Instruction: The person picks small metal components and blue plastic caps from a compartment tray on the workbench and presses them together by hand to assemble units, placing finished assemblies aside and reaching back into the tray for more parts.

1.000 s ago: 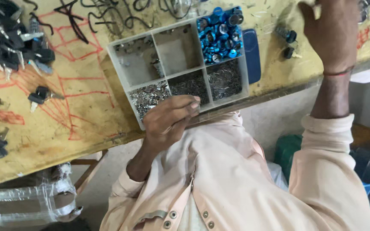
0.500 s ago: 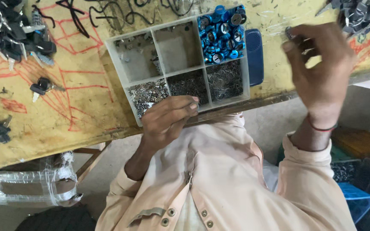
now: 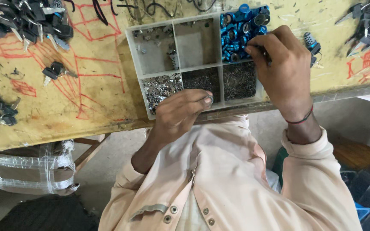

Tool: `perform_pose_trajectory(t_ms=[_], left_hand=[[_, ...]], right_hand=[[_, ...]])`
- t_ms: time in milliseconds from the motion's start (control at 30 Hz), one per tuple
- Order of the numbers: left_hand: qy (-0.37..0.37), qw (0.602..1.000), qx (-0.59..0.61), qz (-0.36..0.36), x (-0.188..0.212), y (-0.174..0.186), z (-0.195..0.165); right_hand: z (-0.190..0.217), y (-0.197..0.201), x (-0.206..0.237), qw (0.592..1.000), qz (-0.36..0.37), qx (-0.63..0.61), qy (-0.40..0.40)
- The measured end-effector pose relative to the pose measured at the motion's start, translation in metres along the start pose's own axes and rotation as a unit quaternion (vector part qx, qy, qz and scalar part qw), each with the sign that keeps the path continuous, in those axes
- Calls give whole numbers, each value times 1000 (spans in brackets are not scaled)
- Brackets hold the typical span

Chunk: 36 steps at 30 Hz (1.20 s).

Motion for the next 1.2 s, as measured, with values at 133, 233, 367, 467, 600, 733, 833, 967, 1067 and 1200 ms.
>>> perform_pose_trajectory(t_ms=[133, 233, 367, 467, 600, 733, 833, 967, 1067, 1200], left_hand=[[-5, 1000, 8, 19, -3, -2, -3], [-21, 999, -42, 22, -5, -3, -12], [-61, 986, -136, 77, -3, -11, -30], [-101, 977, -163, 89, -4, -12, -38], [-130, 970, -176, 110, -5, -15, -42], [-144, 967, -172, 123, -3, -16, -44], [-175, 960, -184, 117, 2, -18, -46], [-136, 973, -142, 124, 11, -20, -38], [5, 993, -56, 105, 11, -24, -19], [25, 997, -30, 61, 7, -22, -27]], right_hand=[[-25, -1, 3, 953, 0, -250, -173], [-24, -18, 21, 781, 12, -548, -301], [22, -32, 46, 816, 139, -508, -239], [34, -33, 54, 840, 149, -490, -179], [35, -28, 50, 819, 175, -529, -135], [35, -46, 55, 789, 244, -537, -173], [19, -63, 66, 745, 232, -568, -261], [23, -70, 68, 787, 297, -501, -202], [43, -72, 64, 727, 318, -567, -222], [60, -54, 59, 648, 279, -657, -264]])
Point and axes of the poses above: each hand's wrist, its own x-axis away from the middle knuckle, its own y-axis out of the back of the hand, z = x × y, the point moved 10 cm from there along -x, towards the middle knuckle, and after that the axes turned 4 degrees about -x, right-handed, at the moved point
